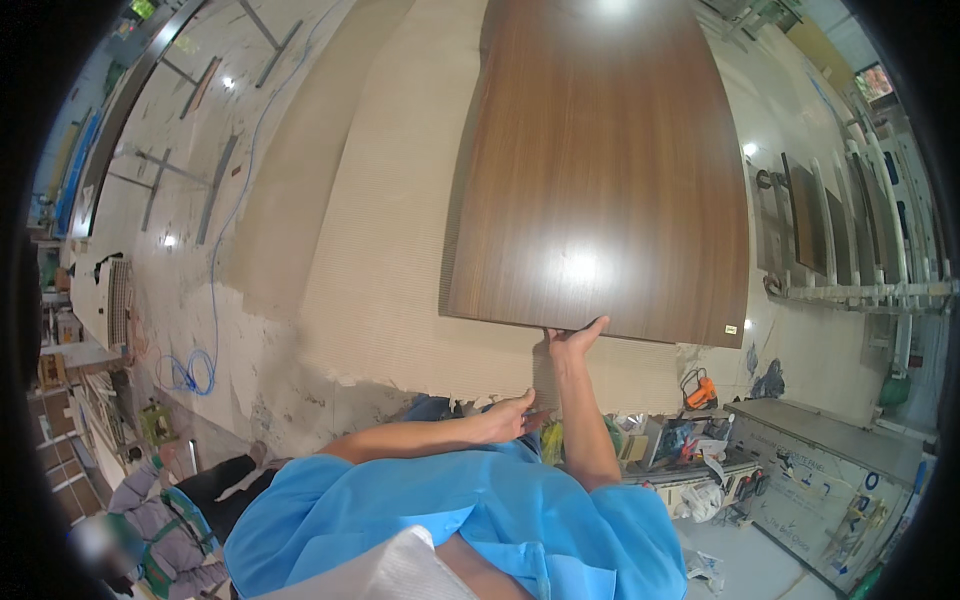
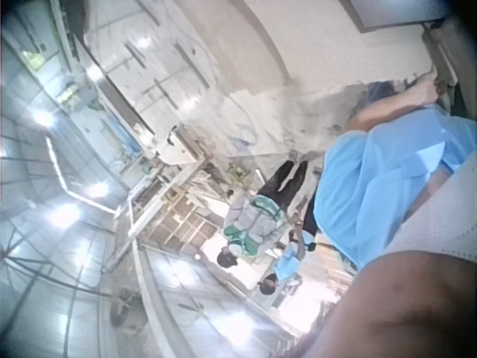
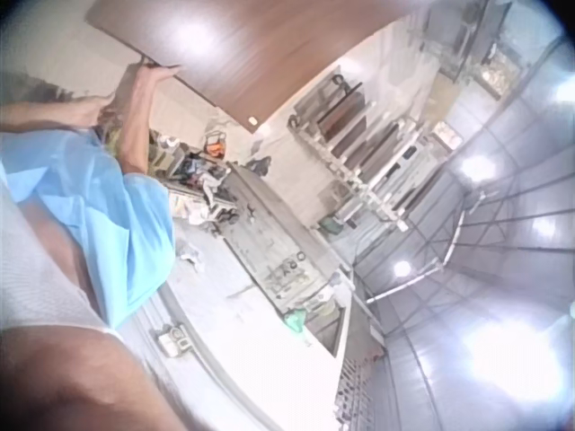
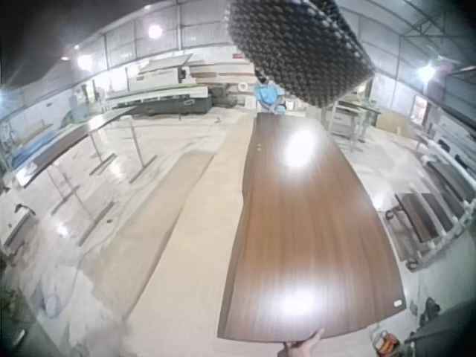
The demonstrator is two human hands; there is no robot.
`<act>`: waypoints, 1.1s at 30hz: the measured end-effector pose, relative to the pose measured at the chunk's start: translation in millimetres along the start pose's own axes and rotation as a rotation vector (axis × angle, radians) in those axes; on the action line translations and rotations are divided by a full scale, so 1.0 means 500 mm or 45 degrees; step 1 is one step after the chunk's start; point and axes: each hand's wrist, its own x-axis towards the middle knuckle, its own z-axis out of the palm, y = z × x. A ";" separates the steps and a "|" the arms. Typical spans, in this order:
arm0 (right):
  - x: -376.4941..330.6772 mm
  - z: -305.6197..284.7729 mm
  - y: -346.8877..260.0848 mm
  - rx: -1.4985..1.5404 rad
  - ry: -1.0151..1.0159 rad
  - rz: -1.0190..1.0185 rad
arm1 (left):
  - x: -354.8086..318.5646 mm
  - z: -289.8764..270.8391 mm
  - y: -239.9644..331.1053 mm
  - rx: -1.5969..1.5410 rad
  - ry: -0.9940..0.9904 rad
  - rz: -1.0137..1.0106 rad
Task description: The person aligns two large cardboard sheets on a workbench and secures them together using a handheld tape dispenser. The person smooths the tape and edges to ensure the sheets are joined.
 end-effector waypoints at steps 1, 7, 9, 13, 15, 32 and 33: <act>0.003 -0.005 -0.001 0.017 -0.035 0.003 | -0.004 0.001 0.009 -0.006 -0.016 -0.016; 0.010 -0.050 -0.014 -0.168 -0.254 0.127 | -0.016 0.018 0.028 -0.044 0.061 -0.071; 0.011 -0.061 -0.021 -0.275 -0.245 0.150 | -0.018 0.023 0.026 0.005 0.129 -0.113; -0.002 -0.075 -0.029 -0.496 -0.236 0.147 | -0.026 0.031 0.024 0.005 0.069 -0.136; -0.019 -0.082 -0.033 -0.707 -0.283 0.093 | -0.033 0.036 0.026 -0.004 0.070 -0.115; 0.045 -0.068 -0.074 -0.027 -0.249 0.187 | -0.065 0.061 0.074 -0.169 0.204 0.376; 0.038 -0.071 -0.072 -0.072 -0.304 0.253 | -0.069 0.064 0.072 -0.128 0.191 0.474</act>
